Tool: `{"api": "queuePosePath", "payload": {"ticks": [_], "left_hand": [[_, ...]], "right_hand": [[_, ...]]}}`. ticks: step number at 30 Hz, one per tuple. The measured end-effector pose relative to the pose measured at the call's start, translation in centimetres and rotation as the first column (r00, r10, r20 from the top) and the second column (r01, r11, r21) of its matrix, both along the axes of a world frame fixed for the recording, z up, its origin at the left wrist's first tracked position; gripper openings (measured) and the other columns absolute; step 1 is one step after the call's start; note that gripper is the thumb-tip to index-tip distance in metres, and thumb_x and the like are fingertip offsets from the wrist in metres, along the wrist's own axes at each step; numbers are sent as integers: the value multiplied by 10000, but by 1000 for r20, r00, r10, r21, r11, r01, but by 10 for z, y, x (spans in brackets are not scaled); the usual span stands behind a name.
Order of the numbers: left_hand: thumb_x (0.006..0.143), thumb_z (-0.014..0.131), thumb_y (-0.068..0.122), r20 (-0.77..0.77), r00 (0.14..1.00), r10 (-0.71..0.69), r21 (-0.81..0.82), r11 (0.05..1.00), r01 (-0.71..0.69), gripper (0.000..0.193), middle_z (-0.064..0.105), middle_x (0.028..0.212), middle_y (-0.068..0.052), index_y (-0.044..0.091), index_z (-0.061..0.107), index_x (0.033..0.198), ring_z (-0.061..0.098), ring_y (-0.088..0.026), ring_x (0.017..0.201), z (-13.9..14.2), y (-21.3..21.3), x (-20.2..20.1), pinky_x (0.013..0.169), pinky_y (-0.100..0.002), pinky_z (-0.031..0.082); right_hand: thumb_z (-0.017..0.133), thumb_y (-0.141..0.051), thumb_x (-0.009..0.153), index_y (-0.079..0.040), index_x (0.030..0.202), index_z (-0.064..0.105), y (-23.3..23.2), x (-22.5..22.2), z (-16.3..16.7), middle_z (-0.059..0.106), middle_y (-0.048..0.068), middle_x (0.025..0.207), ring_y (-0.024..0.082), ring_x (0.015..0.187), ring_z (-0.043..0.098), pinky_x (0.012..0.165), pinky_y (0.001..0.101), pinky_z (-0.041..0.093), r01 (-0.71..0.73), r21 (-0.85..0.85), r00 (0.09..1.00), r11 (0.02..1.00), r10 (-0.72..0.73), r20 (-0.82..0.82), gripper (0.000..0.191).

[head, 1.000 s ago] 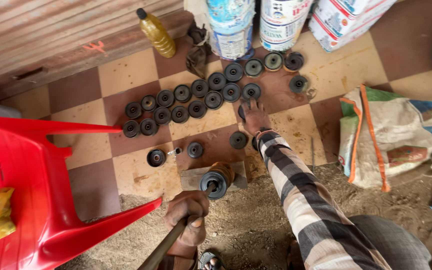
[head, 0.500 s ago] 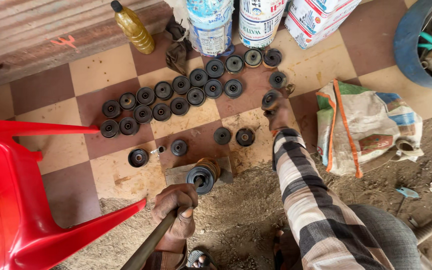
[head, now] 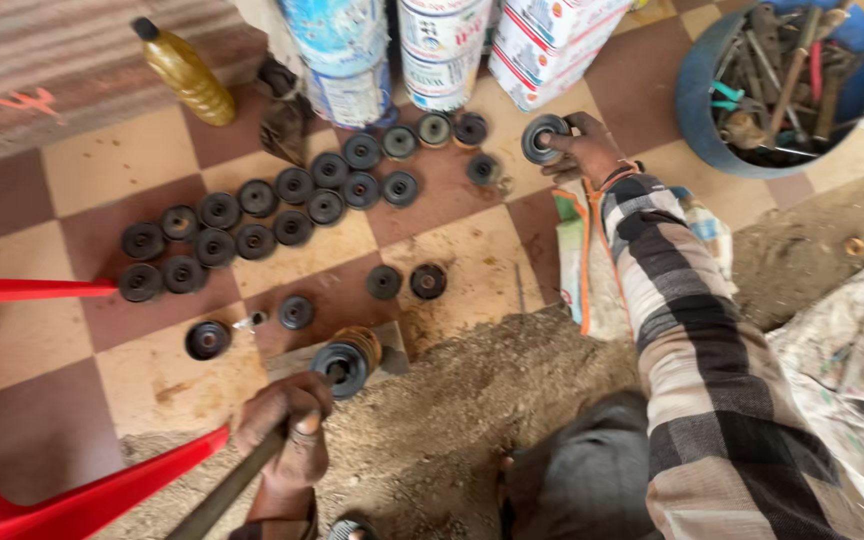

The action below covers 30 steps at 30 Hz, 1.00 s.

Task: The person sits on the floor and uses a long metal rod to press black circular components onto a central metal fixture. They repeatedly pick up components, align them, and press them down, then remove them and repeat the process.

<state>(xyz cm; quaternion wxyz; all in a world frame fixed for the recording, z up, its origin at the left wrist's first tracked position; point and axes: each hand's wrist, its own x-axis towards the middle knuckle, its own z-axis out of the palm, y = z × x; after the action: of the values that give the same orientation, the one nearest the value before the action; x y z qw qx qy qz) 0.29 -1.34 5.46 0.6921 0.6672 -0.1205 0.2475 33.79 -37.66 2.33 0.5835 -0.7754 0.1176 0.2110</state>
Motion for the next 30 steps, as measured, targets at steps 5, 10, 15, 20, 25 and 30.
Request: {"api": "queuePosePath", "payload": {"ticks": [5,10,15,20,25,30], "left_hand": [[1037,642,341,49,997,54,-19,998,-53,477,491,592,-51,16,485,725,446,-132,494,-3,-6,-1,470,-295,305],[1060,658,365,42,998,40,-102,994,-35,500,488,619,-73,21,481,744,412,-132,495,-7,-10,-6,450,-302,351],[1042,664,365,30,999,39,-122,992,-35,515,424,587,-54,18,452,726,329,-106,447,-12,-13,-5,457,-284,267],[1042,677,351,47,997,58,-133,990,-51,515,381,592,-31,31,440,716,349,-115,448,-15,-17,-5,446,-291,295],[1044,664,399,17,997,75,-97,993,-73,530,447,600,-54,23,453,734,382,-116,464,-16,-16,-9,461,-314,338],[1018,700,403,-70,993,96,-123,987,-104,526,420,543,-31,35,466,724,423,-133,457,-17,-13,-17,476,-299,418]], "right_hand": [[724,-403,921,-104,1415,563,-80,-55,-9,744,87,1146,263,930,742,713,348,565,65,98,995,993,-73,73,599],[750,-437,931,-104,1402,590,-124,-105,-56,689,145,1171,341,1002,686,789,469,555,149,-519,980,842,-53,194,599],[756,-364,929,-116,1438,588,-118,-126,-80,607,199,1259,416,1140,606,929,558,520,246,-823,907,512,177,381,590],[793,-141,583,-75,1463,505,-98,-120,-76,477,215,1442,421,1310,431,1018,583,395,120,-868,755,483,523,395,928],[799,-140,698,-173,1481,549,-92,-110,-72,526,154,1402,376,1347,457,1111,577,382,23,-926,741,376,616,269,823],[859,-230,750,-125,1430,560,-109,-115,-79,557,213,1342,446,1249,482,1087,566,406,114,-787,762,606,455,460,750]]}}
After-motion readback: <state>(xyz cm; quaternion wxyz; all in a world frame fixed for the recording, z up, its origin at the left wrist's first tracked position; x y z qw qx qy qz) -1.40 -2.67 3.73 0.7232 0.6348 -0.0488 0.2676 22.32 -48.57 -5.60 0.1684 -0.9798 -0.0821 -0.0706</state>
